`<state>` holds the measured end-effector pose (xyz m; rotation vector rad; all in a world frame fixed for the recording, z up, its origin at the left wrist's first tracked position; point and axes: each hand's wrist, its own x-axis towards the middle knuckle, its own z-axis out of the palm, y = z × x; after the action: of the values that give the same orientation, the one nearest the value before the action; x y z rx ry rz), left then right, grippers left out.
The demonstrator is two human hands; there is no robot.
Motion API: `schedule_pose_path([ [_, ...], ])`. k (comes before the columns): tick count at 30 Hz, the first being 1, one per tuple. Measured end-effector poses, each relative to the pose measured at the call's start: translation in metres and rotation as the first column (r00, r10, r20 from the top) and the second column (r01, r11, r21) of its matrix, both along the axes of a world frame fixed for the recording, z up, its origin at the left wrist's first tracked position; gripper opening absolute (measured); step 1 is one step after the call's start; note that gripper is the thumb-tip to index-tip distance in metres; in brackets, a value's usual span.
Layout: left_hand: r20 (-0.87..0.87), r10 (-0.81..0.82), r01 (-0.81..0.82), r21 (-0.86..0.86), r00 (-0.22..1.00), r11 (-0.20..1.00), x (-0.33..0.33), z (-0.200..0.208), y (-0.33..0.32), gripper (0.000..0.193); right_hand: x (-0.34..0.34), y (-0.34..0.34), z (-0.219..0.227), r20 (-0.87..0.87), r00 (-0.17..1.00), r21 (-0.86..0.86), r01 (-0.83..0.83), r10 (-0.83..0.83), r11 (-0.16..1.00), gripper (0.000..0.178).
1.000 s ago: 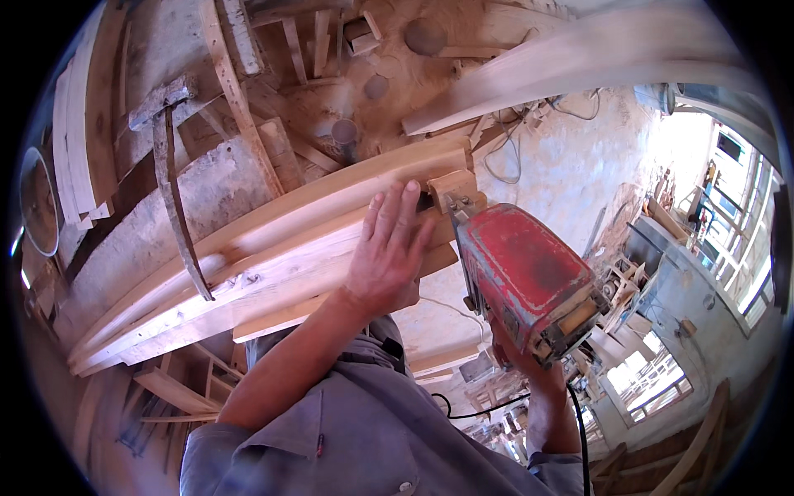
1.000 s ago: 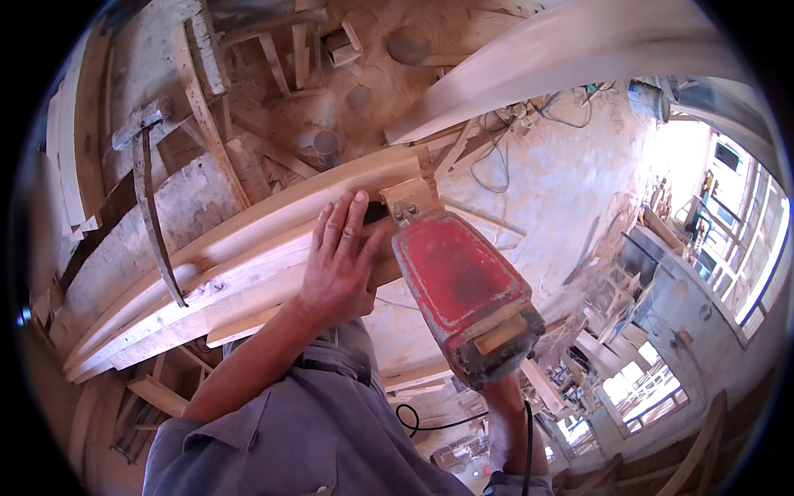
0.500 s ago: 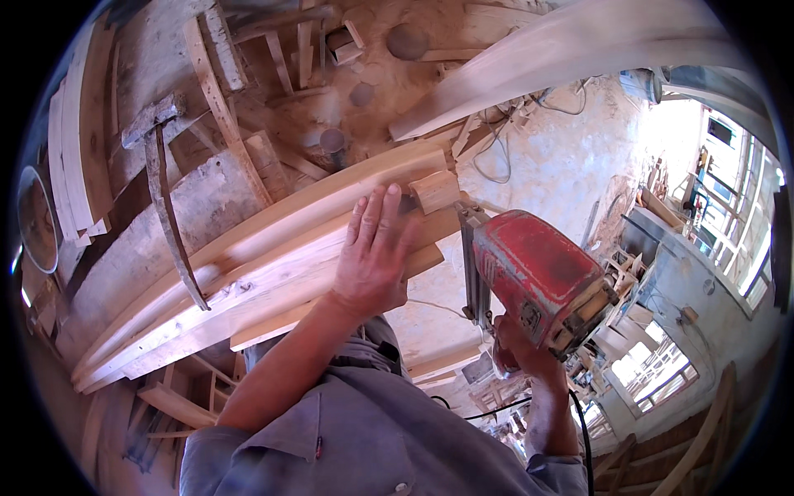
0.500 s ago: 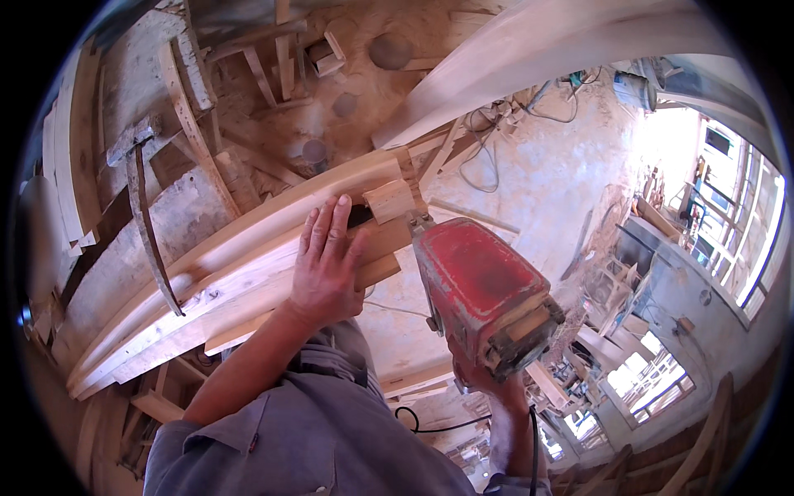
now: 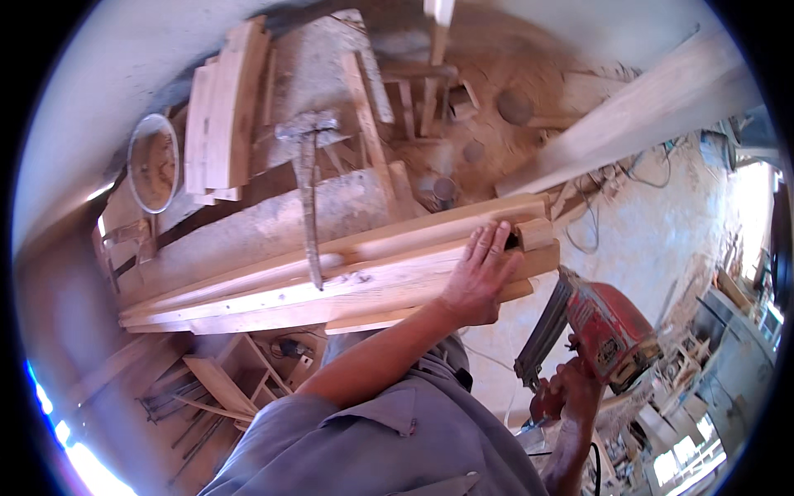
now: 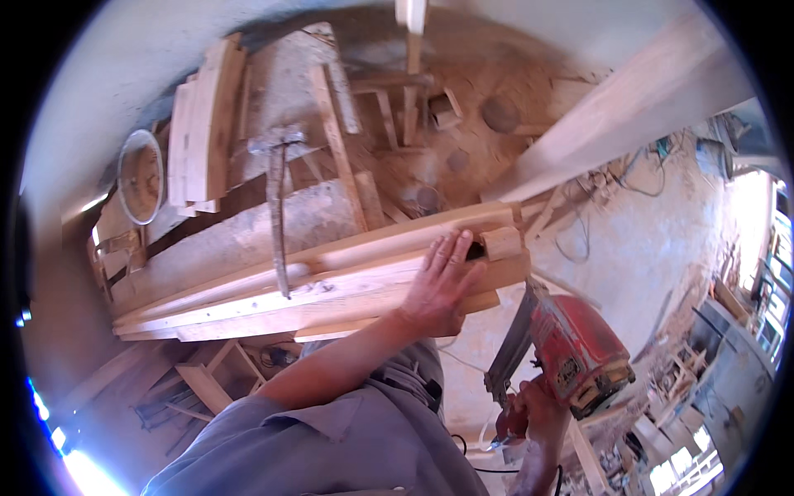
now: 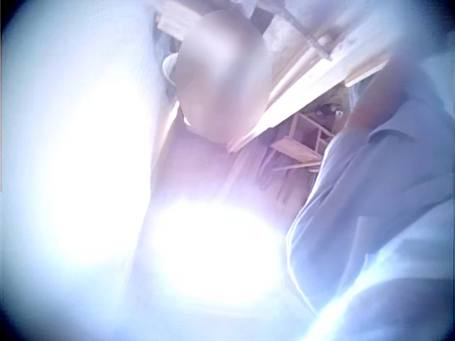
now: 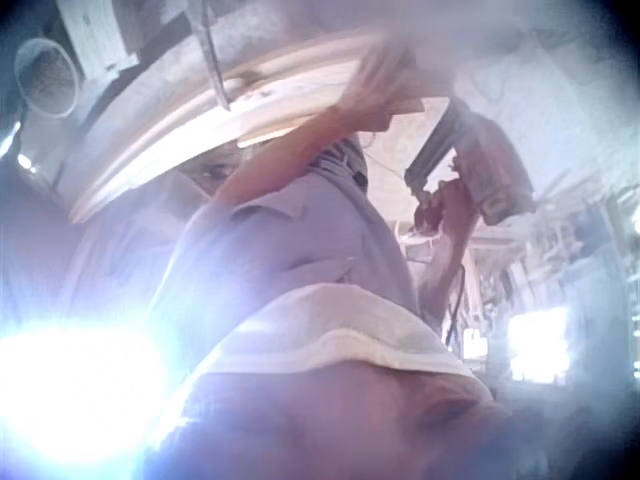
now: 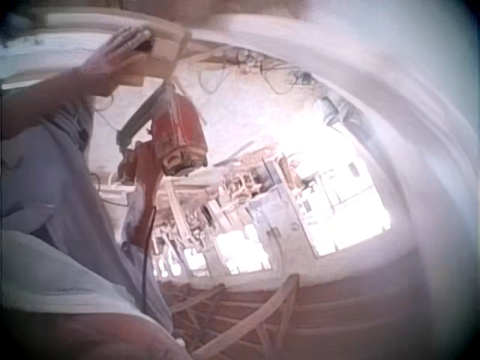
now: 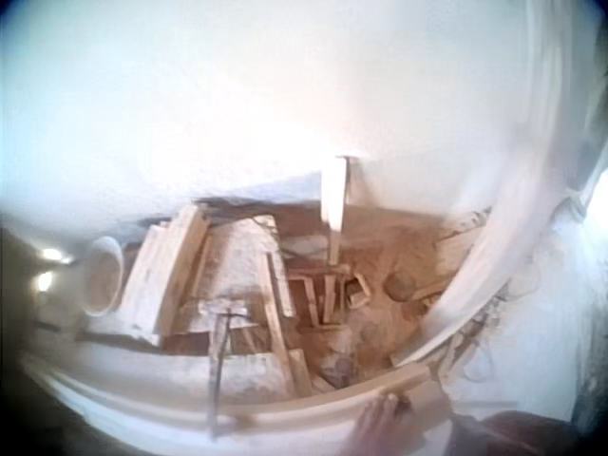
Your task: The person assembles a wooden frame by attaching small wooden blocks to a long plank using a nail gun. They pick up blocks, apply glue, position them on the plank, and secure them with nails. The person also uses a hammer to adjust pieces and wipes the wood surface.
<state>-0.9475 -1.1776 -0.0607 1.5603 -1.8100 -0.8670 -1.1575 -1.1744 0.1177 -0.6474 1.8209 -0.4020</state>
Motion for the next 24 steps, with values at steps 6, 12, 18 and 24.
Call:
schedule_pose_path([
  [6,0.073,0.020,-0.011,-0.125,0.997,0.992,-0.008,-0.007,0.000,0.074,-0.005,0.044,0.009,0.066,0.992,-0.028,0.108,-0.106,0.994,0.034],
  [12,0.205,0.022,-0.009,-0.064,0.979,0.998,-0.010,0.012,-0.015,0.075,-0.032,0.098,0.015,-0.002,0.975,-0.044,0.220,-0.220,0.974,0.011],
  [18,0.322,0.009,0.042,-0.153,0.947,0.987,-0.025,-0.005,-0.005,0.082,-0.058,0.250,0.002,-0.070,0.815,-0.337,0.523,-0.575,0.783,0.015],
  [24,0.422,0.009,0.092,-0.218,0.907,0.972,-0.026,-0.021,-0.011,0.089,-0.020,0.397,0.003,-0.254,0.602,-0.649,0.473,-0.757,0.595,0.022],
])
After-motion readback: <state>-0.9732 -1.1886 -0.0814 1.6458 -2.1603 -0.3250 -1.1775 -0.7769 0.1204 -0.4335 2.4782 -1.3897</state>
